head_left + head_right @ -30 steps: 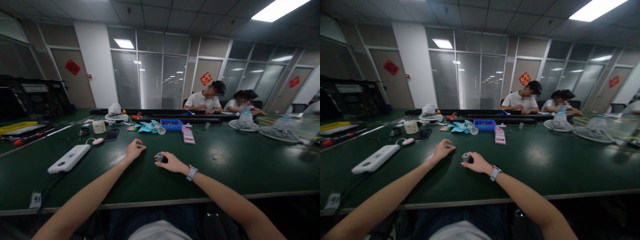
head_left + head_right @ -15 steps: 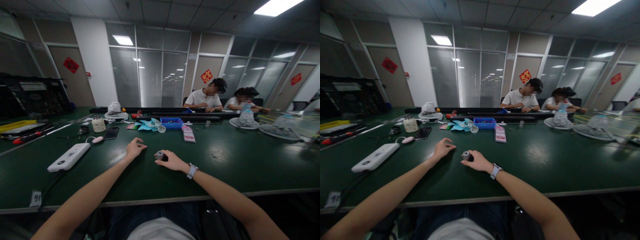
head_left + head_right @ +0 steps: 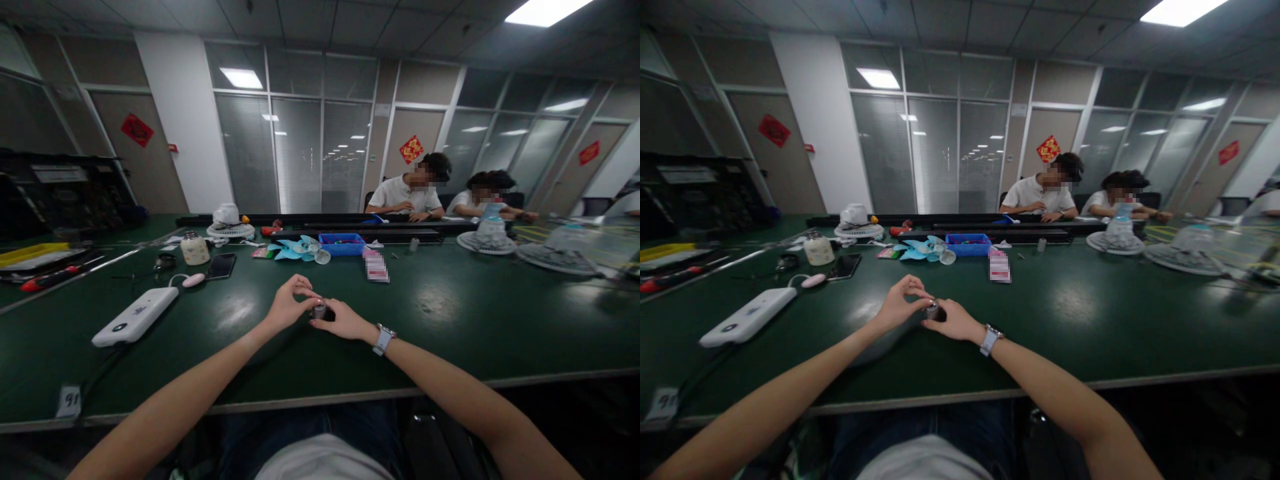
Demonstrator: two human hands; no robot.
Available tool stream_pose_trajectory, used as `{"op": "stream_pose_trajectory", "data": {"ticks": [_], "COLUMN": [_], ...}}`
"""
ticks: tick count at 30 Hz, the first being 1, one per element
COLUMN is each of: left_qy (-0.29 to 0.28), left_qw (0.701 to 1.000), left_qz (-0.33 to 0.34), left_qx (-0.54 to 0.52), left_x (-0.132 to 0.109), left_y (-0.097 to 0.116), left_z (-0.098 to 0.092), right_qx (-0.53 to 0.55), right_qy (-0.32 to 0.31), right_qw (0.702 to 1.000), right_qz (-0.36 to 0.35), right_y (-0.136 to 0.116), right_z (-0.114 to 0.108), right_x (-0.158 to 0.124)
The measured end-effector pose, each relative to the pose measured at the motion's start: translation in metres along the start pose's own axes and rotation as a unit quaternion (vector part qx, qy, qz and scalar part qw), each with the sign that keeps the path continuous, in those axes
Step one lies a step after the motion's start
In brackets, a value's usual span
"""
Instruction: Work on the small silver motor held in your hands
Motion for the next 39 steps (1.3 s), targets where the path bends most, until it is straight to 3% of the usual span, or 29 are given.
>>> {"op": "stream_pose_trajectory", "data": {"ticks": [21,39], "left_qy": [-0.064,-0.097], "left_qw": [0.992,0.994], "left_qz": [0.050,0.040], "left_qx": [0.096,0.026], "left_x": [-0.001,-0.001], "left_y": [0.013,0.016], "left_z": [0.000,0.004], "right_qx": [0.009,0.022], "right_qy": [0.011,0.006], "right_qw": [0.999,0.999], "right_qz": [-0.032,-0.039], "right_y": [0.000,-0.001], "right_z": [0.000,0.000], "right_x": [0.000,-0.001]}}
Point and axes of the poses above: each hand's wrist, its own x-axis towards the middle knuckle, its own z-axis out of the palm, y = z × x, the point moved 5 cm from there along x, towards the middle knuckle, and after that the axes turned 14 degrees about z, right-handed, at the moved point
